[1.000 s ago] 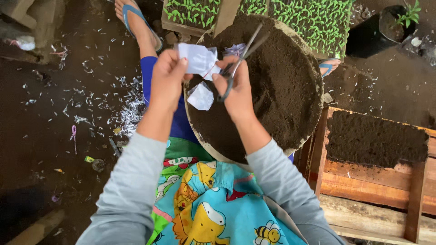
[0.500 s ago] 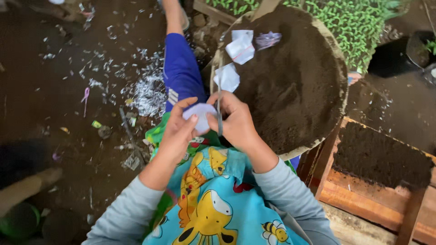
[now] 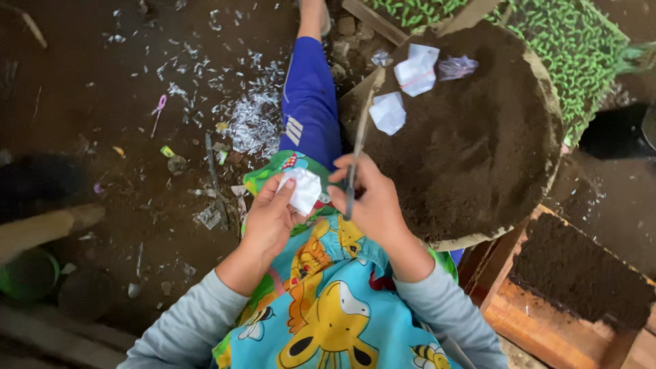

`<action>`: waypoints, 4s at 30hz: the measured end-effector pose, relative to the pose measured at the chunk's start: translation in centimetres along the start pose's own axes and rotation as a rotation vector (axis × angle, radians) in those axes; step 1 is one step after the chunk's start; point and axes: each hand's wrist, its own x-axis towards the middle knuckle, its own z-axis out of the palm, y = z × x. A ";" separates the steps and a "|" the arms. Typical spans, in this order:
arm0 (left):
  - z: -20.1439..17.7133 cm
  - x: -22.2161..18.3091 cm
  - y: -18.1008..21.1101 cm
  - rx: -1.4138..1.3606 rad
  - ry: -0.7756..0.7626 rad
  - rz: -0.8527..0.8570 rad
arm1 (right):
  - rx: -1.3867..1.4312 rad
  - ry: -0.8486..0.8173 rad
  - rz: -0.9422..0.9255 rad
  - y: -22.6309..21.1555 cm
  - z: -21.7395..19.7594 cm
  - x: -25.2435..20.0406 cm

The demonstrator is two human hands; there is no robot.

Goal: The person cuts small white plastic pouches using scissors and places them into a bucket of soil, using the tool to press the items into the dirt.

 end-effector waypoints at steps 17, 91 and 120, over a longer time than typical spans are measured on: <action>1.6 -1.5 0.0 0.057 0.168 0.111 | 0.137 -0.002 -0.078 1.1 3.2 -1.2; -1.3 -5.7 2.3 0.234 0.032 -0.021 | -0.478 -0.460 -0.072 -1.1 1.0 -5.4; 2.4 -9.4 7.1 0.361 0.094 0.151 | -0.483 -0.365 -0.204 0.9 3.2 -5.1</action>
